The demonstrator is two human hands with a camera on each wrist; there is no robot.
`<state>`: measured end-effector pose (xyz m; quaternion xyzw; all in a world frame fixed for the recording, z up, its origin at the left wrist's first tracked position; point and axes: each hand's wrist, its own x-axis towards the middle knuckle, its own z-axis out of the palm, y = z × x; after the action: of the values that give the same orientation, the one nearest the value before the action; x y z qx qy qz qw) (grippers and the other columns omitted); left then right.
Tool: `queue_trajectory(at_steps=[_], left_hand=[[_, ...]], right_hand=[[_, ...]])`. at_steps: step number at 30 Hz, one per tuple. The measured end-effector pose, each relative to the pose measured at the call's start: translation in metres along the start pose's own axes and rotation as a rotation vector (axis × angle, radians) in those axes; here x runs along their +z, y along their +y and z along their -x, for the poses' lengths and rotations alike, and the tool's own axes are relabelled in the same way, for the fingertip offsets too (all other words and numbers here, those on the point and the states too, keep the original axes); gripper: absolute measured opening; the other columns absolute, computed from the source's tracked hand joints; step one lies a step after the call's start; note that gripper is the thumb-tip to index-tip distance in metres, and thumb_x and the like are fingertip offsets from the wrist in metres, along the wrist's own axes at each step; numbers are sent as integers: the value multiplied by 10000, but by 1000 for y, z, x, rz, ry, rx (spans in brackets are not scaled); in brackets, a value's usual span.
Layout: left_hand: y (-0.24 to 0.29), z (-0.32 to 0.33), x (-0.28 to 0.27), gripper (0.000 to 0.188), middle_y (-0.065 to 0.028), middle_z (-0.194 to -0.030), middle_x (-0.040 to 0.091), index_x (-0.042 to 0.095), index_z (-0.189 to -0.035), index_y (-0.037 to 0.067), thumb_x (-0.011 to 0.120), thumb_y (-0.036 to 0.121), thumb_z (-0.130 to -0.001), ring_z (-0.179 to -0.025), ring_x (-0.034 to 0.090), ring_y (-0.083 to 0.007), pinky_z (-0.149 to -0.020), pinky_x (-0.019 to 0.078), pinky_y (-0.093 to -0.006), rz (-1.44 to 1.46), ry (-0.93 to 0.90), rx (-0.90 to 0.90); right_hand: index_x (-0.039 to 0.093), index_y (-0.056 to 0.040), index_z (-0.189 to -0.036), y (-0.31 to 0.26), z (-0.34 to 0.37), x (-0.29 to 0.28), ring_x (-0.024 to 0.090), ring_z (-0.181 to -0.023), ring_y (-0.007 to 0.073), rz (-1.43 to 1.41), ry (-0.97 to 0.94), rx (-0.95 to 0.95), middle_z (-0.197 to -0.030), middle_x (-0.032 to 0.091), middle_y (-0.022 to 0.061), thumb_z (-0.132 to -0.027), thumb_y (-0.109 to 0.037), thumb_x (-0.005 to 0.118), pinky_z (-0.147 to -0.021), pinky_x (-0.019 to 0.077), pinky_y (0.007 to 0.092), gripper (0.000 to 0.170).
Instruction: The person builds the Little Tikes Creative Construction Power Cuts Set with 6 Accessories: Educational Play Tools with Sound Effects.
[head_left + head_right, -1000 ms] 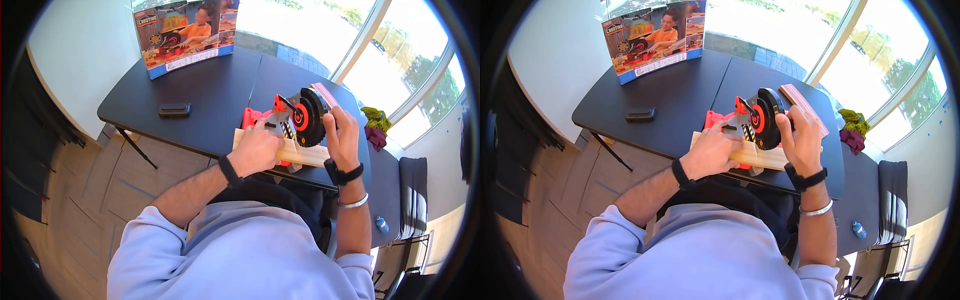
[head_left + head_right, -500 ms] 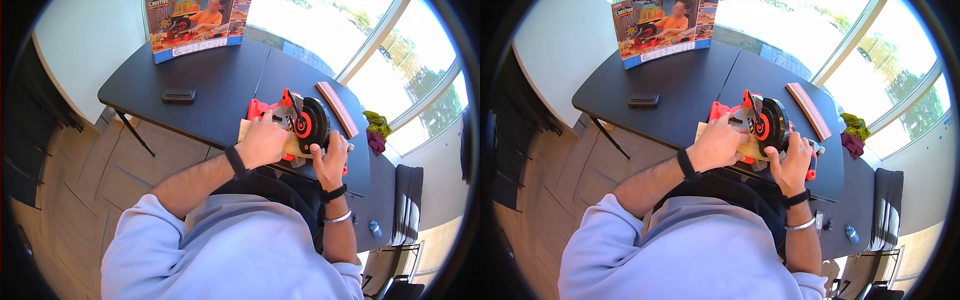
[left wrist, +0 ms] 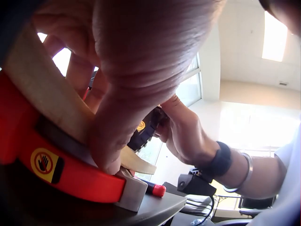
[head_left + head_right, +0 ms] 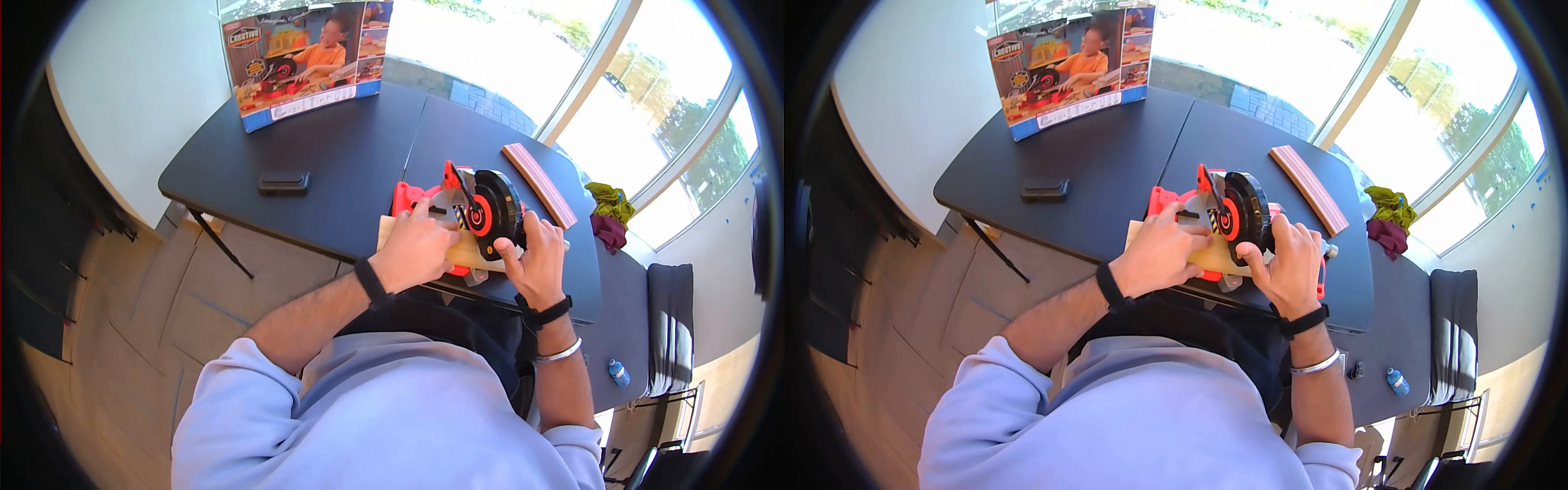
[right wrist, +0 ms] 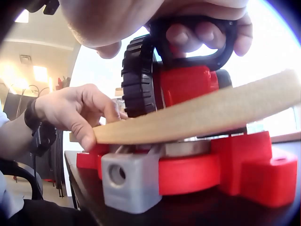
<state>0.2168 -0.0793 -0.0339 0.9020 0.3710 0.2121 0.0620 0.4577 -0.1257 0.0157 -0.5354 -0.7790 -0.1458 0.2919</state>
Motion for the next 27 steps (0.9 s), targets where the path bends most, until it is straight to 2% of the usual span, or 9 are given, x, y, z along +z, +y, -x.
queue_trajectory(at_steps=[3,5,7,8,13,16,20,25,27], left_hand=[[2,1,-5,495,13,-1326,738,778,-1250,135,882,292,-793,-1382,491,-481,-1007,530,-609,2,-14,-1],[3,-1,-8,504,14,-1348,734,773,-1262,131,881,302,-801,-1385,491,-484,-1021,520,-620,-3,-43,-10],[2,1,-9,505,11,-1357,732,772,-1263,128,880,306,-804,-1385,492,-482,-1039,510,-617,11,-31,12],[1,2,-9,505,8,-1366,729,770,-1264,125,880,309,-806,-1385,493,-481,-1056,500,-615,30,-9,22],[1,2,-11,507,-19,-1370,734,767,-1248,107,890,300,-796,-1389,498,-468,-1132,452,-582,57,-7,71],[4,2,-13,514,-33,-1348,745,769,-1241,101,896,295,-782,-1373,521,-463,-1146,449,-563,70,16,57],[4,2,-14,527,-272,-1571,505,764,-1241,73,918,237,-764,-1382,530,-467,-1142,473,-505,62,108,23],[-10,-1,-5,539,-272,-1519,547,758,-1257,107,919,249,-763,-1381,510,-477,-1124,468,-534,20,87,47],[-16,-1,-7,583,-249,-1521,563,742,-1292,98,937,236,-761,-1406,502,-474,-1152,470,-490,-12,69,31]], right_hand=[[622,-24,-1094,-6,-28,-16,617,-717,358,-107,46,25,-744,630,125,-973,-635,675,-737,427,481,625],[691,-4,-1029,-4,-51,-27,645,-708,383,-110,54,32,-777,668,174,-961,-626,696,-687,457,492,626],[711,20,-856,-5,-72,-43,620,-656,413,-44,-196,115,-701,623,201,-950,-627,704,-638,470,497,655],[688,36,-740,-7,-82,-45,621,-649,439,-33,-160,106,-629,575,212,-951,-626,698,-632,478,502,695],[737,27,-707,3,-112,-46,681,-671,454,-30,-211,53,-655,655,253,-964,-790,532,-648,558,495,881],[775,14,-888,9,-97,-46,693,-800,447,-54,-117,-18,-815,676,250,-975,-711,608,-766,574,479,749],[730,-6,-1162,37,-58,-50,662,-1010,412,-359,164,-166,-1109,626,209,-987,-539,723,-887,556,458,561],[696,-19,-1242,87,5,-73,669,-1036,396,-148,224,98,-1165,646,180,-993,-511,728,-914,554,473,553],[696,-16,-1224,108,31,-68,690,-1045,410,-11,-95,475,-1176,682,182,-979,-541,728,-924,562,488,580]])
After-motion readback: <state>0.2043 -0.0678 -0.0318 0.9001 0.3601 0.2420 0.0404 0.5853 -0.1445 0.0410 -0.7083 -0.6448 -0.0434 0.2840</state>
